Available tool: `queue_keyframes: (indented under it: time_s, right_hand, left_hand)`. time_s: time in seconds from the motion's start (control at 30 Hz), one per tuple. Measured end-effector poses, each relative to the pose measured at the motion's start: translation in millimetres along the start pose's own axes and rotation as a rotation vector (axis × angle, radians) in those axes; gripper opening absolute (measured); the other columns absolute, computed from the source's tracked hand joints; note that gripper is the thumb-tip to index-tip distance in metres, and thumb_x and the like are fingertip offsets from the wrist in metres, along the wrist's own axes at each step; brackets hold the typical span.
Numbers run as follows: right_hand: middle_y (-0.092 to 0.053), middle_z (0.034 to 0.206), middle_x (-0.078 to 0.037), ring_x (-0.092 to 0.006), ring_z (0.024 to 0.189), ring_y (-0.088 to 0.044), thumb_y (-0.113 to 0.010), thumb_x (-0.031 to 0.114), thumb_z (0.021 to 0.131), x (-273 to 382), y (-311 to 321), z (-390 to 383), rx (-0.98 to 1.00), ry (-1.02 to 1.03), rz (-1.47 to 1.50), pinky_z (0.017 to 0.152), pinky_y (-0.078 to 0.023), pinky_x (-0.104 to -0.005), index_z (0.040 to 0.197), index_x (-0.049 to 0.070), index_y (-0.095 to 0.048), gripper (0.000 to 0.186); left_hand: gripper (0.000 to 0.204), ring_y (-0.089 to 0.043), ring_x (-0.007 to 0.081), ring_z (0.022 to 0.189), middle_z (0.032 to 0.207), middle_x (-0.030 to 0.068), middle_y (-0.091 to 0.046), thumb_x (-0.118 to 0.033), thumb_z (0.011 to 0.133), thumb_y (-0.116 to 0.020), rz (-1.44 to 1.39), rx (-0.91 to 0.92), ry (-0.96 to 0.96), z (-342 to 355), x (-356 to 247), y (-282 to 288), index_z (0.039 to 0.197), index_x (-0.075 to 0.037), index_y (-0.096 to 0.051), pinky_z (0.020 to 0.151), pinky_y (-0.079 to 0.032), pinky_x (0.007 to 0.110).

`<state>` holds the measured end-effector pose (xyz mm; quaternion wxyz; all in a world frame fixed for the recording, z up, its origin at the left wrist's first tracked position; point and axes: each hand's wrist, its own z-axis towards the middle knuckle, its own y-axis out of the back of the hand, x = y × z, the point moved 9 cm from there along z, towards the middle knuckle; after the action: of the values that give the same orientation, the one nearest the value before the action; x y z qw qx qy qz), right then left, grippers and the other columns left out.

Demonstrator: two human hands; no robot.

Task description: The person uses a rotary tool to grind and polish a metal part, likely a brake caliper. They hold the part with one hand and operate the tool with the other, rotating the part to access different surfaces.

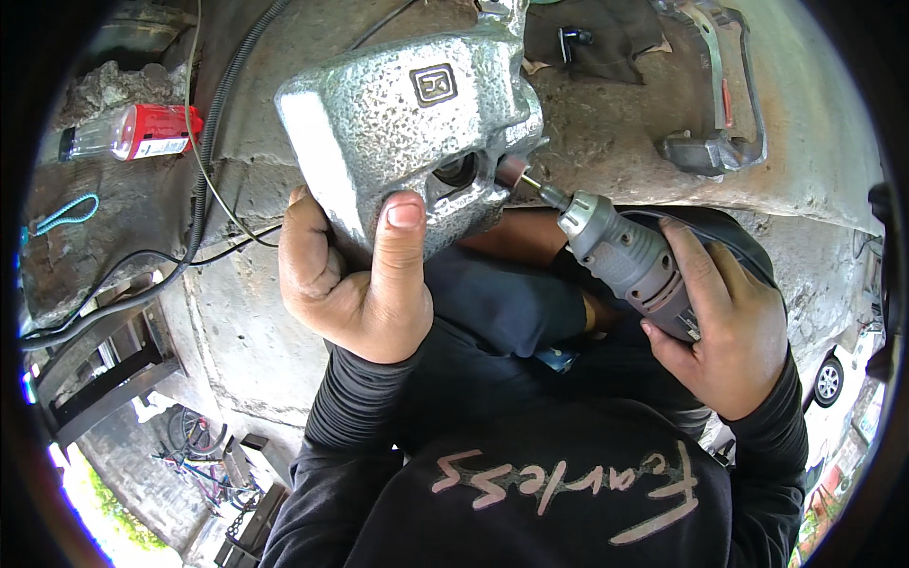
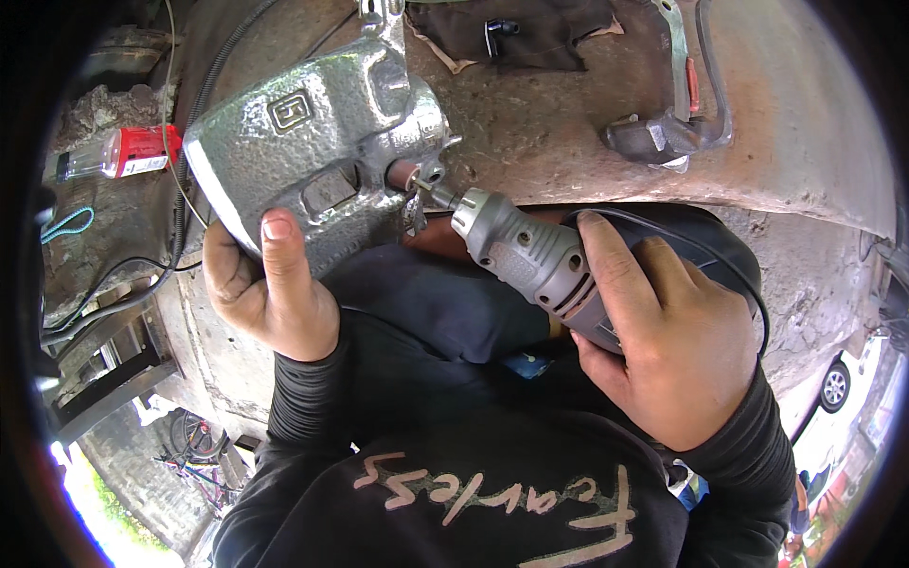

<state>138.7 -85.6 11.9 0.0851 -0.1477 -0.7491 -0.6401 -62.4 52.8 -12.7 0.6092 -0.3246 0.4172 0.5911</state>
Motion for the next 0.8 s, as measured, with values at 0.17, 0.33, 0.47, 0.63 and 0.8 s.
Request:
queue_keyframes:
  time_s: [0.17,0.33,0.47,0.63,0.8]
  right_hand:
    - [-0.058,0.089,-0.015,-0.0326,0.069,-0.062,-0.079,0.012,0.065,2.5,2.3,1.1,-0.001,0.025,-0.025,0.06,-0.051,-0.0403,0.136,0.002,-0.048,0.078]
    - [-0.057,0.089,-0.015,-0.0323,0.069,-0.062,-0.079,0.012,0.065,2.6,-1.1,-0.6,-0.016,0.007,-0.008,0.06,-0.052,-0.0396,0.137,0.002,-0.047,0.079]
    - [-0.056,0.089,-0.014,-0.0317,0.069,-0.062,-0.079,0.012,0.064,3.1,-2.7,-1.6,-0.021,0.002,-0.024,0.06,-0.052,-0.0391,0.137,0.002,-0.047,0.08]
    - [-0.056,0.09,-0.015,-0.0316,0.071,-0.063,-0.079,0.013,0.064,3.7,-2.6,-3.1,-0.017,0.0,-0.039,0.061,-0.053,-0.0396,0.137,0.002,-0.047,0.08]
    - [-0.057,0.092,-0.016,-0.0332,0.072,-0.063,-0.079,0.013,0.066,-4.2,-5.1,-3.8,-0.011,-0.024,-0.077,0.062,-0.053,-0.0408,0.137,0.002,-0.046,0.079]
  left_hand:
    - [0.036,-0.056,0.0094,0.083,0.095,0.0063,-0.065,-0.025,0.091,-0.071,-0.012,0.011,0.023,0.0,0.2,-1.7,0.106,0.005,-0.06,0.078,-0.043,0.023]
    - [0.032,-0.055,0.0089,0.083,0.095,0.0068,-0.064,-0.014,0.088,-0.075,-0.073,-0.014,0.06,-1.2,2.0,-1.0,0.105,0.006,-0.057,0.077,-0.043,0.022]
    - [0.03,-0.055,0.0082,0.082,0.094,0.0071,-0.065,-0.014,0.088,-0.075,-0.107,-0.027,0.066,-1.7,0.2,-1.7,0.104,0.005,-0.057,0.077,-0.043,0.021]
    - [0.03,-0.055,0.0082,0.083,0.094,0.0076,-0.065,-0.015,0.088,-0.074,-0.109,-0.05,0.095,-2.3,0.2,-2.8,0.103,0.005,-0.057,0.077,-0.044,0.021]
    - [0.031,-0.056,0.0081,0.082,0.094,0.0079,-0.066,-0.015,0.088,-0.075,-0.111,-0.049,0.105,-2.2,0.5,-3.4,0.103,0.005,-0.057,0.077,-0.044,0.021]
